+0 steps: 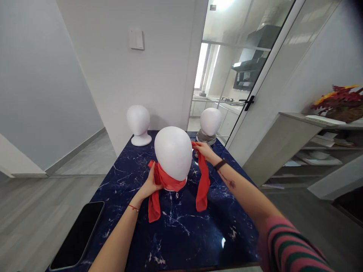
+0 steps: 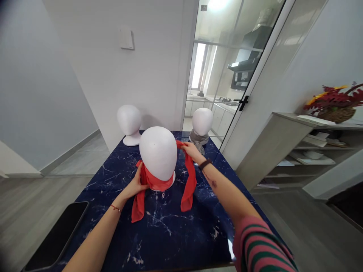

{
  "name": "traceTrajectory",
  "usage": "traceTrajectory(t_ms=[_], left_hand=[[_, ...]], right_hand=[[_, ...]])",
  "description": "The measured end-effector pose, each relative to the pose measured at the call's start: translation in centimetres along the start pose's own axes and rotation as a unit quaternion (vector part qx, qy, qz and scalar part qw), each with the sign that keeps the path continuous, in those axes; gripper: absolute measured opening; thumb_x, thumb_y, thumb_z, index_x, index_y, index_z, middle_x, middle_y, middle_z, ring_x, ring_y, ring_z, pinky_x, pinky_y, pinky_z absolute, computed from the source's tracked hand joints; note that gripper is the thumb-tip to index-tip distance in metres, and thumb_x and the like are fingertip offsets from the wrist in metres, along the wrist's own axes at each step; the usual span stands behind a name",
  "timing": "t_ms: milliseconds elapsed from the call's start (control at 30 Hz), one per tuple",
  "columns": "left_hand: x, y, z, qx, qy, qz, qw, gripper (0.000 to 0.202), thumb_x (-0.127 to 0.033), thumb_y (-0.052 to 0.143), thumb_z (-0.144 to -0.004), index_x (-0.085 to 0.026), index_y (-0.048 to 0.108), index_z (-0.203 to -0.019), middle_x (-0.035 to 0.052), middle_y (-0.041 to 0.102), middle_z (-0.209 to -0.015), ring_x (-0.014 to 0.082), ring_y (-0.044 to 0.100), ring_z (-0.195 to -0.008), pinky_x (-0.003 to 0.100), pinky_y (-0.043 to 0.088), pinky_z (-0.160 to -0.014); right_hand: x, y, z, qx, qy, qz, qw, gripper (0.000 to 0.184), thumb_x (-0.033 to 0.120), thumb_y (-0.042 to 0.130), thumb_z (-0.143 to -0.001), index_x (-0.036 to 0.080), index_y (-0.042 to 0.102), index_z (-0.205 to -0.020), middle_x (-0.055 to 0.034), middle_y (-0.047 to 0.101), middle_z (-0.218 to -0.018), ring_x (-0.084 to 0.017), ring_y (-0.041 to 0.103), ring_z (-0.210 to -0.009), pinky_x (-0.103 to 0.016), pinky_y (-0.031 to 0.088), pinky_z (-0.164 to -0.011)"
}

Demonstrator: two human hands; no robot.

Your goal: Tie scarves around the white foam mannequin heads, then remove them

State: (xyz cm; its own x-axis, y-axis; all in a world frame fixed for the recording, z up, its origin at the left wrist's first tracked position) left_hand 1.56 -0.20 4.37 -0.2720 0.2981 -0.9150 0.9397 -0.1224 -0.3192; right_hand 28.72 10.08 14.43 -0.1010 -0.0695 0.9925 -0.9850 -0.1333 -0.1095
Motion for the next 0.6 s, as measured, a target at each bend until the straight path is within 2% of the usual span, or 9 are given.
traceTrajectory(t_ms=[67,167,233,300,367,400,500,567,600], left_hand=[[-0.4,0.5,0.2,0.008,0.034,-0.023,0.999,0.124,-0.029,0.081,-0.055,-0.026,-0.002,-0.147,0.0132,0.004,-0.155,0.0298,0.004,-0.142,0.046,0.005,-0.115],[-0.7,1.0,0.3,-0.005,0.056,-0.026,0.998,0.129,-0.035,0.085,-0.048,-0.026,0.003,-0.147,0.0146,0.012,-0.154,0.0319,0.008,-0.142,0.047,0.008,-0.115],[-0.7,1.2,0.3,-0.026,0.055,-0.013,0.998,0.125,-0.034,0.086,-0.047,-0.024,0.01,-0.147,0.0153,0.019,-0.151,0.0323,0.015,-0.141,0.047,0.012,-0.114],[-0.6,1.2,0.2,-0.045,0.05,0.001,0.998,0.12,-0.031,0.086,-0.046,-0.023,0.019,-0.144,0.0155,0.028,-0.147,0.0317,0.023,-0.138,0.047,0.016,-0.113],[-0.3,1.2,0.2,-0.052,0.033,0.021,0.998,0.109,-0.027,0.087,-0.043,-0.02,0.034,-0.137,0.0142,0.04,-0.139,0.0315,0.031,-0.134,0.049,0.018,-0.112],[-0.2,1.1,0.3,-0.051,0.016,0.039,0.998,0.102,-0.024,0.088,-0.041,-0.019,0.042,-0.131,0.0133,0.047,-0.133,0.0318,0.036,-0.131,0.05,0.02,-0.112],[0.0,0.8,0.7,-0.068,-0.053,0.138,0.987,0.08,-0.014,0.087,-0.035,-0.018,0.059,-0.11,0.0119,0.06,-0.118,0.0334,0.048,-0.12,0.052,0.026,-0.109],[0.0,0.4,1.1,-0.111,-0.08,0.195,0.971,0.071,-0.011,0.086,-0.038,-0.019,0.063,-0.104,0.0129,0.06,-0.118,0.034,0.049,-0.119,0.052,0.027,-0.109],[0.0,0.2,1.3,-0.139,-0.086,0.212,0.963,0.068,-0.011,0.085,-0.04,-0.019,0.063,-0.104,0.0134,0.059,-0.121,0.0339,0.048,-0.121,0.051,0.027,-0.109]], right_hand=[[4.1,0.9,-3.4,0.027,-0.027,0.069,0.997,0.006,0.011,0.063,-0.065,0.013,0.065,-0.07,0.0043,0.058,-0.057,-0.008,0.045,-0.055,-0.02,0.037,-0.057],[10.0,3.5,-7.3,0.075,-0.05,0.149,0.985,0.002,0.009,0.067,-0.064,0.01,0.065,-0.066,0.0032,0.06,-0.058,-0.009,0.049,-0.062,-0.021,0.038,-0.067],[13.6,6.2,-8.3,0.128,-0.099,0.231,0.959,0.007,0.014,0.067,-0.068,0.007,0.066,-0.071,0.0023,0.061,-0.061,-0.009,0.051,-0.066,-0.021,0.039,-0.071],[16.6,9.2,-7.9,0.18,-0.171,0.312,0.917,0.018,0.019,0.061,-0.074,0.003,0.066,-0.081,0.0027,0.061,-0.068,-0.007,0.051,-0.07,-0.019,0.039,-0.075],[19.2,12.0,-6.0,0.205,-0.259,0.355,0.875,0.025,0.021,0.051,-0.08,0.001,0.063,-0.086,0.0038,0.058,-0.074,-0.004,0.05,-0.076,-0.017,0.038,-0.078],[20.3,13.0,-4.5,0.203,-0.302,0.352,0.862,0.024,0.02,0.048,-0.081,0.001,0.061,-0.087,0.0042,0.057,-0.077,-0.003,0.049,-0.079,-0.016,0.037,-0.08],[22.2,14.5,1.9,0.185,-0.423,0.326,0.825,0.014,0.016,0.049,-0.083,0.008,0.059,-0.088,0.0039,0.055,-0.086,-0.005,0.048,-0.087,-0.02,0.038,-0.086],[22.0,13.7,6.6,0.176,-0.437,0.285,0.835,0.01,0.017,0.049,-0.085,0.012,0.058,-0.088,0.0029,0.055,-0.087,-0.008,0.05,-0.086,-0.023,0.04,-0.086],[21.4,12.7,8.7,0.168,-0.416,0.252,0.858,0.011,0.019,0.048,-0.087,0.014,0.058,-0.086,0.0024,0.055,-0.083,-0.009,0.051,-0.084,-0.025,0.042,-0.083]])
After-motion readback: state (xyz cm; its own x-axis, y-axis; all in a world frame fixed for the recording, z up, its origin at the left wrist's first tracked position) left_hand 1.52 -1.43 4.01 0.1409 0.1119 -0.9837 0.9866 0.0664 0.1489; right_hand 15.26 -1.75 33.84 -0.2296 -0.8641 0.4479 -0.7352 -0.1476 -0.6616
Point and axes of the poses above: each hand's wrist, its own z-axis away from the middle knuckle, its own y-axis out of the palm, x = y × z, the point moved 4 cm from there along -z, towards the middle knuckle
